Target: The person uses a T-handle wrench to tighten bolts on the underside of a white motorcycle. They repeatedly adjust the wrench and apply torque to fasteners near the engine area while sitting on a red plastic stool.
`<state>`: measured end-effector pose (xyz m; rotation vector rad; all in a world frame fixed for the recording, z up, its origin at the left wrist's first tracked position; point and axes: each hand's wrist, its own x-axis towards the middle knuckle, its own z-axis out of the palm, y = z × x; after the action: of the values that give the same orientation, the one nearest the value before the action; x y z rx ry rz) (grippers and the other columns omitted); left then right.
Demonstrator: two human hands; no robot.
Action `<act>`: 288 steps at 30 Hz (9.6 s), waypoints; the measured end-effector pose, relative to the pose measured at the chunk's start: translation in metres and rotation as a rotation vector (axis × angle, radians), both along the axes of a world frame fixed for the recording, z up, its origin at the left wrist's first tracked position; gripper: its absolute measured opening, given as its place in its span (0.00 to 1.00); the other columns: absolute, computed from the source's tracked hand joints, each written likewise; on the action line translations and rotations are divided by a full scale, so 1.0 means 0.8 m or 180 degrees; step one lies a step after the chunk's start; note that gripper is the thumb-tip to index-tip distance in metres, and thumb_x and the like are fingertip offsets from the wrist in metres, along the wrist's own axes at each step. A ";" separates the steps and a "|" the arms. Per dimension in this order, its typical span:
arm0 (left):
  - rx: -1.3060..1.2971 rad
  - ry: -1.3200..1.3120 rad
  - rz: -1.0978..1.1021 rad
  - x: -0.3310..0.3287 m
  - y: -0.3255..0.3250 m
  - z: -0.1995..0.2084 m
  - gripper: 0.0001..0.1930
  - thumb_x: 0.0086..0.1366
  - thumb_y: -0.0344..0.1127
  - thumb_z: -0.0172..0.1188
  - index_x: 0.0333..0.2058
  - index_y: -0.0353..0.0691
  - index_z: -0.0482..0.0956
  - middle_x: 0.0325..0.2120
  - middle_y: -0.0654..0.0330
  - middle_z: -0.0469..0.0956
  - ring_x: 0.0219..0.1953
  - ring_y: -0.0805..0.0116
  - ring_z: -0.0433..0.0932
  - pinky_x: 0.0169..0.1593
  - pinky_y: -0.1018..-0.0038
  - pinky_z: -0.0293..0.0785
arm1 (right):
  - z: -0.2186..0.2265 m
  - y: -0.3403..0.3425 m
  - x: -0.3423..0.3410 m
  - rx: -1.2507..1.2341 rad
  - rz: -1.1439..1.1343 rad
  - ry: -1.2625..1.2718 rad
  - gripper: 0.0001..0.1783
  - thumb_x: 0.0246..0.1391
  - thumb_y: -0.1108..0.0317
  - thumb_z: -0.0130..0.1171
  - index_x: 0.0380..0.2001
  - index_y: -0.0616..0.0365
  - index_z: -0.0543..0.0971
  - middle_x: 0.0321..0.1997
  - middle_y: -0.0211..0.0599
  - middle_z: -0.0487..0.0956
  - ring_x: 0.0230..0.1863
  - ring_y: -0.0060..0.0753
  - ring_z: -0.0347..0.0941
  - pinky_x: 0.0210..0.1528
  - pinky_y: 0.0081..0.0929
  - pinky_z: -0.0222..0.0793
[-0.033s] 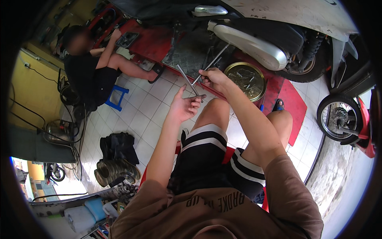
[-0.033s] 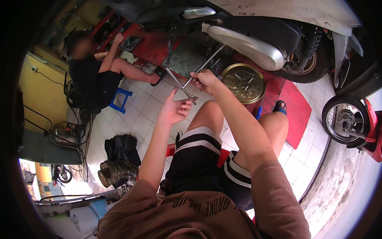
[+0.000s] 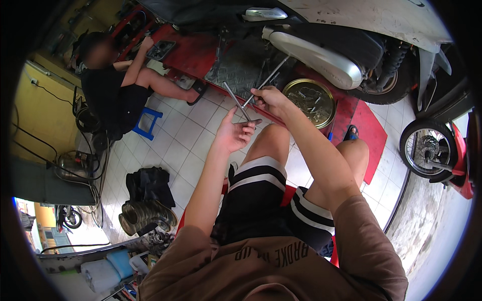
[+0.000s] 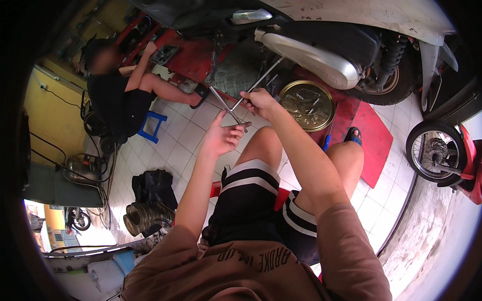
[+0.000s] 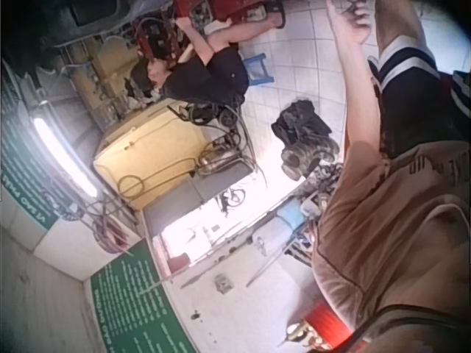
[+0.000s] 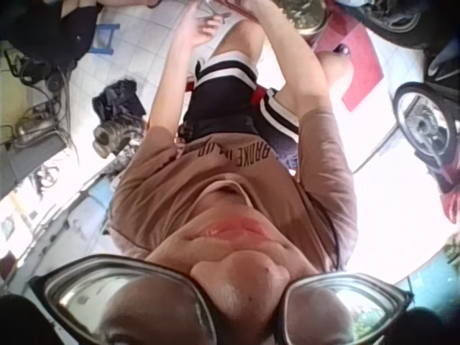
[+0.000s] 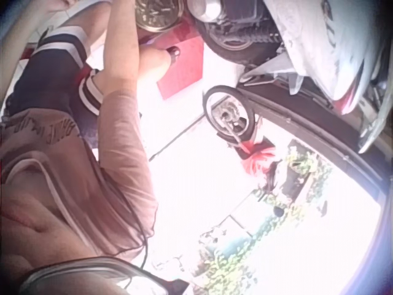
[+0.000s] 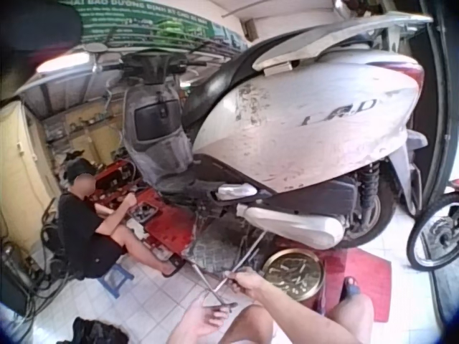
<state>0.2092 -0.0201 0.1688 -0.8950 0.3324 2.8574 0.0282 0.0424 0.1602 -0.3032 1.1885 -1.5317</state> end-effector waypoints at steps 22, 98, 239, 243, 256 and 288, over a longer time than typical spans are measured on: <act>-0.2228 0.0135 0.0690 0.003 0.005 0.001 0.11 0.60 0.38 0.54 0.32 0.34 0.76 0.25 0.63 0.70 0.23 0.75 0.66 0.23 0.81 0.60 | -0.005 -0.003 -0.006 -0.0083 0.0044 -0.0067 0.13 0.58 0.70 0.54 0.19 0.61 0.70 0.16 0.28 0.65 0.15 0.19 0.57 0.15 0.19 0.52; -0.5747 -0.0249 0.2606 -0.194 -0.015 -0.077 0.07 0.62 0.27 0.50 0.26 0.31 0.65 0.21 0.45 0.69 0.25 0.43 0.70 0.29 0.57 0.63 | -0.081 0.062 -0.094 0.0220 -0.0690 -0.0458 0.20 0.62 0.53 0.44 0.45 0.59 0.70 0.42 0.39 0.75 0.35 0.27 0.66 0.35 0.22 0.61; -0.7519 -0.0497 -0.3787 -0.131 0.024 -0.096 0.15 0.57 0.45 0.57 0.34 0.40 0.81 0.36 0.49 0.79 0.43 0.51 0.77 0.47 0.60 0.72 | 0.026 0.128 -0.044 0.1919 0.0893 0.2123 0.13 0.47 0.65 0.46 0.19 0.63 0.74 0.19 0.41 0.71 0.18 0.32 0.65 0.19 0.34 0.59; -0.7385 -0.0636 -0.2367 -0.148 0.046 -0.073 0.10 0.55 0.40 0.60 0.33 0.42 0.82 0.33 0.46 0.79 0.39 0.49 0.78 0.43 0.60 0.74 | 0.103 0.195 -0.061 0.2104 0.1093 0.3659 0.21 0.44 0.60 0.48 0.29 0.71 0.78 0.29 0.50 0.79 0.28 0.40 0.74 0.33 0.36 0.67; -0.7138 0.0005 -0.1627 -0.311 0.088 -0.185 0.07 0.51 0.29 0.59 0.31 0.38 0.81 0.34 0.48 0.79 0.42 0.51 0.78 0.45 0.61 0.75 | 0.119 0.289 -0.120 0.3482 0.0759 0.3912 0.14 0.50 0.65 0.50 0.29 0.65 0.79 0.24 0.55 0.76 0.29 0.49 0.74 0.35 0.38 0.68; -0.1662 0.0757 -0.0140 -0.345 0.077 -0.221 0.04 0.66 0.28 0.50 0.39 0.36 0.71 0.38 0.56 0.76 0.42 0.61 0.78 0.46 0.67 0.77 | 0.105 0.321 -0.153 0.3684 0.0887 0.3613 0.13 0.47 0.64 0.52 0.28 0.62 0.80 0.23 0.43 0.75 0.27 0.36 0.73 0.35 0.33 0.67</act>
<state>-0.0670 0.0417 -0.0077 -0.5918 1.1462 2.8796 -0.0944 0.2991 0.2440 -0.5152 2.5387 -0.1293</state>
